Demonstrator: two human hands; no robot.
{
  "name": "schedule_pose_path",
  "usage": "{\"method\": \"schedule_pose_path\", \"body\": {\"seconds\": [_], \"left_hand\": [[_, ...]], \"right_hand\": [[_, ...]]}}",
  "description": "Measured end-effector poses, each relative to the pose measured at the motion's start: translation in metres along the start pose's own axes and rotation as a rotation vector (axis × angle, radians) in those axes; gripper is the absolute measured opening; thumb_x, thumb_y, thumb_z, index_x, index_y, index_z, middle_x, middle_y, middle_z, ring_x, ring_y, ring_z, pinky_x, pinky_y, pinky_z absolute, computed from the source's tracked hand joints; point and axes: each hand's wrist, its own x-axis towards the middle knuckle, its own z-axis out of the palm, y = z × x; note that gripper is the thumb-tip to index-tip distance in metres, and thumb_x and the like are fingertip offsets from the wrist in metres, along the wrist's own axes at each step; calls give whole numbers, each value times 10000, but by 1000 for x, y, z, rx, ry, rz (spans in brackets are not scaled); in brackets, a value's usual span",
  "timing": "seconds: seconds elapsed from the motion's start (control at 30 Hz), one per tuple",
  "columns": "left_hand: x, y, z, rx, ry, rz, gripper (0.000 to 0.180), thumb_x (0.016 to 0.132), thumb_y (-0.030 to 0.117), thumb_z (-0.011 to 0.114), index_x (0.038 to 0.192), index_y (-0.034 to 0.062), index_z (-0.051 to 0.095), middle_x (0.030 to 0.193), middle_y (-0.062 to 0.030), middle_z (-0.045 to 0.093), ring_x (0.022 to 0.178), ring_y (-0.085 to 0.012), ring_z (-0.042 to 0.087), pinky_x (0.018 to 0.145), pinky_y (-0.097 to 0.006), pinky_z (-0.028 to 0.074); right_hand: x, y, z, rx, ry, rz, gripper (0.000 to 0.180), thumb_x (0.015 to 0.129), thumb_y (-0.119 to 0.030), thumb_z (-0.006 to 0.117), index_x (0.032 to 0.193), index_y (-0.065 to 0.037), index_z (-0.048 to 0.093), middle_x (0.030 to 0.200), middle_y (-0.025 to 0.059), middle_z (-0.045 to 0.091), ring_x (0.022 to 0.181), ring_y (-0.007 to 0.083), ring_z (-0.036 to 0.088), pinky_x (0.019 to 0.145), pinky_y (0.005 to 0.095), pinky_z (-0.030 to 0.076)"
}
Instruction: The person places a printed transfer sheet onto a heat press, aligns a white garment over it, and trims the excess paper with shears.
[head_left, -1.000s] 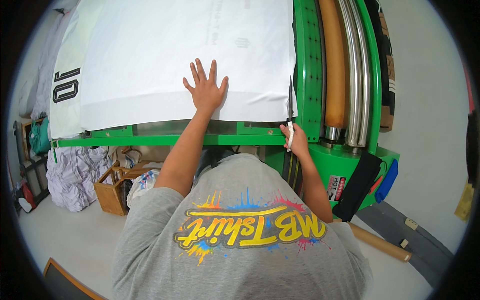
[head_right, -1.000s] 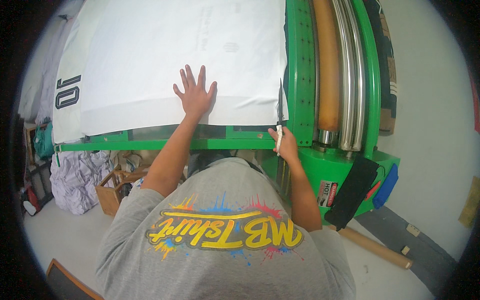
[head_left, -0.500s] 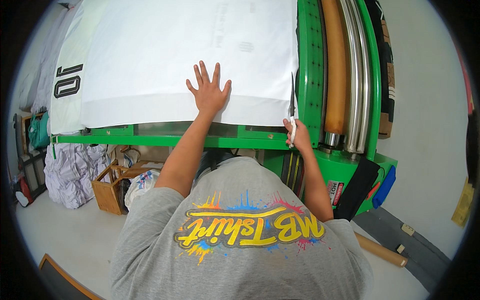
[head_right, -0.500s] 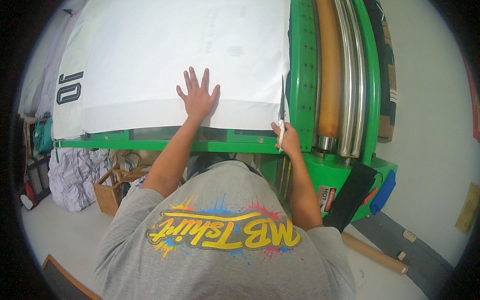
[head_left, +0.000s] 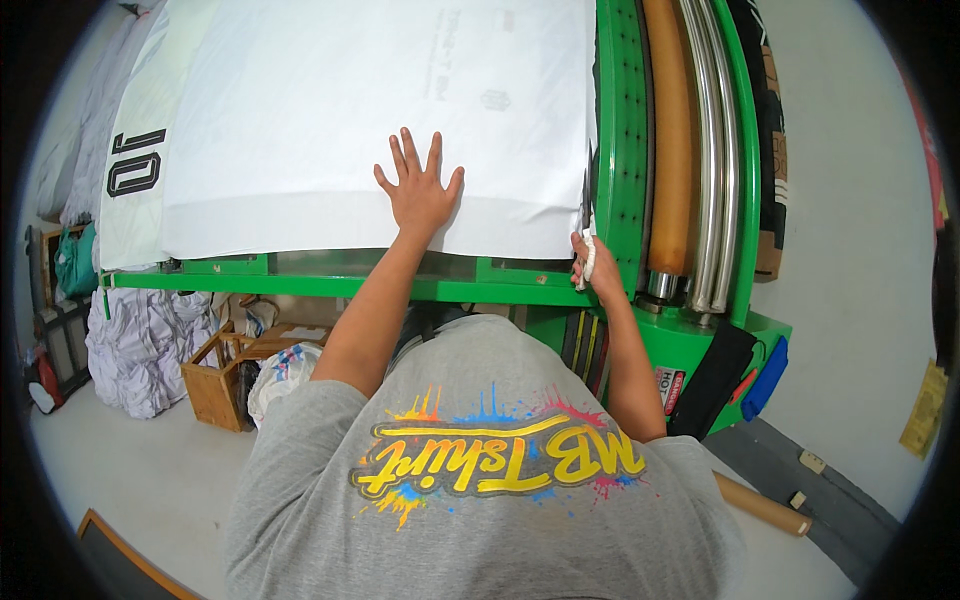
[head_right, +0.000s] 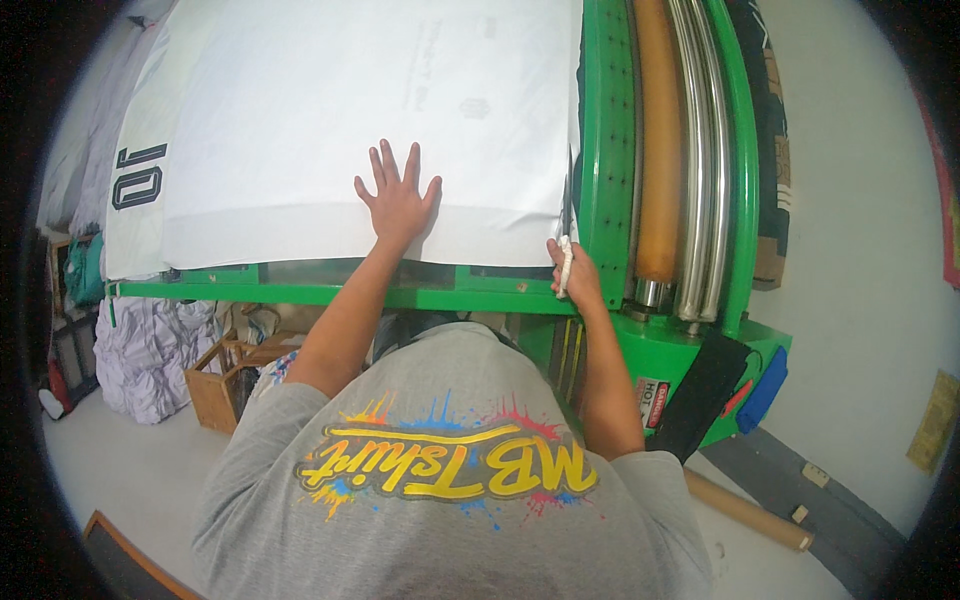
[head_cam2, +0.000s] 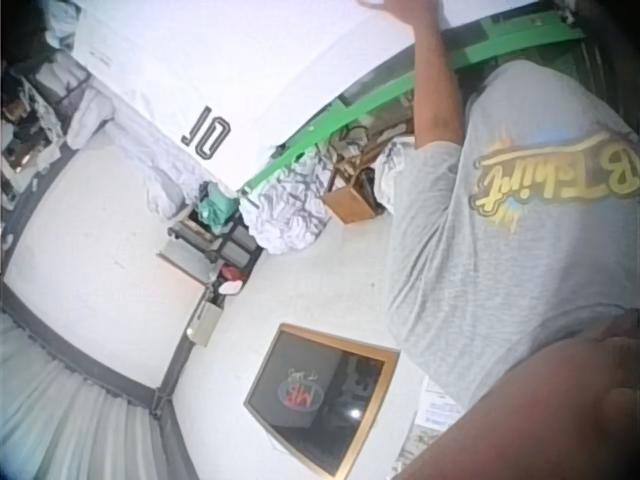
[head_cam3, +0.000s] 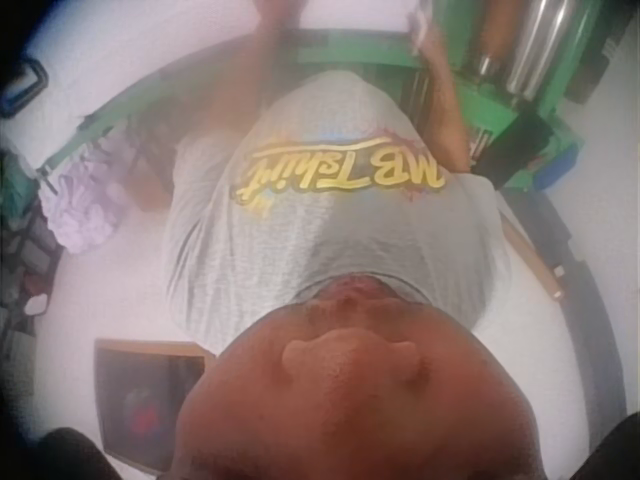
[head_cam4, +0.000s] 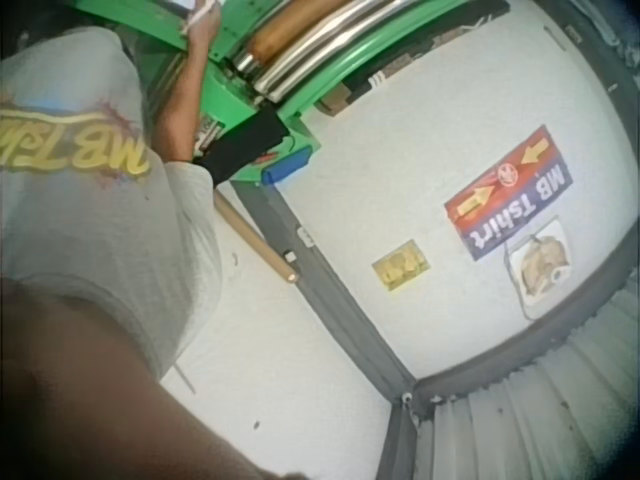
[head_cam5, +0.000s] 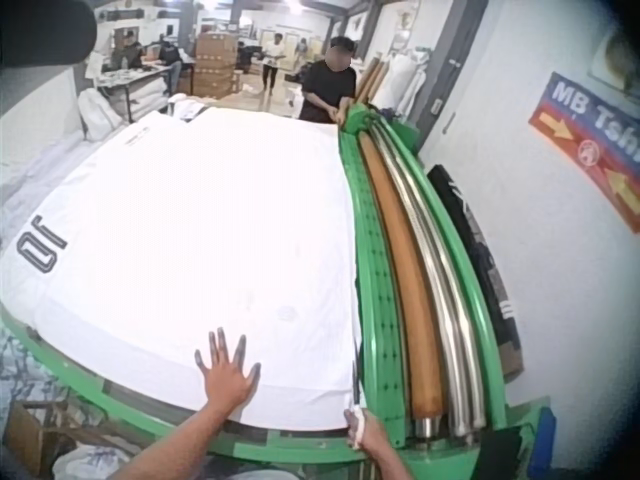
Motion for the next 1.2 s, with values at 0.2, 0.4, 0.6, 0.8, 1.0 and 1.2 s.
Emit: {"method": "schedule_pose_path", "body": {"seconds": [0.2, 0.4, 0.6, 0.8, 1.0, 1.2], "left_hand": [[1, 1, -2, -8, 3, 8, 802, 1070, 660, 548, 1763, 299, 363, 1861, -239, 142, 1732, -428, 80, 1249, -830, 110], [0, 1, -2, -29, 38, 12, 795, 1068, 650, 560, 1759, 303, 372, 1859, -240, 151, 1730, -428, 96, 1247, -831, 116], [0, 2, -3, -2, 18, 12, 803, 1064, 642, 569, 1762, 299, 366, 1864, -237, 134, 1733, -423, 77, 1248, -829, 118], [0, 1, -4, -11, -21, -18, 795, 1072, 656, 549, 1766, 311, 370, 1878, -218, 102, 1744, -403, 22, 1263, -812, 72], [1, 3, -4, -6, -33, -17, 788, 1072, 656, 552, 1762, 313, 382, 1878, -212, 108, 1744, -398, 32, 1264, -810, 70], [1, 1, -3, 2, -22, -18, 790, 1072, 654, 554, 1763, 314, 378, 1880, -209, 104, 1743, -399, 42, 1261, -811, 79]], "right_hand": [[8, -11, 9, -228, 144, -13, 580, 1000, -603, 805, 1042, -40, 669, 657, 4, 552, 499, 137, 562, 499, 309, 508], [12, 0, -8, -179, 64, 3, 745, 950, -606, 842, 1266, 53, 699, 795, 118, 704, 550, 206, 659, 528, 363, 537], [35, -25, 2, -338, 180, -96, 646, 983, -585, 823, 1148, 23, 683, 726, 58, 650, 549, 163, 636, 497, 341, 527], [31, -32, -5, -423, 133, -71, 717, 952, -615, 830, 1195, 47, 703, 887, 161, 747, 596, 209, 691, 521, 365, 538], [63, -45, -16, -164, 14, 13, 721, 948, -617, 841, 1184, 50, 701, 853, 110, 724, 574, 186, 668, 526, 343, 547], [67, -59, -8, -322, 122, -65, 710, 942, -643, 838, 1142, 22, 690, 762, 58, 638, 521, 158, 604, 519, 333, 538]]}}
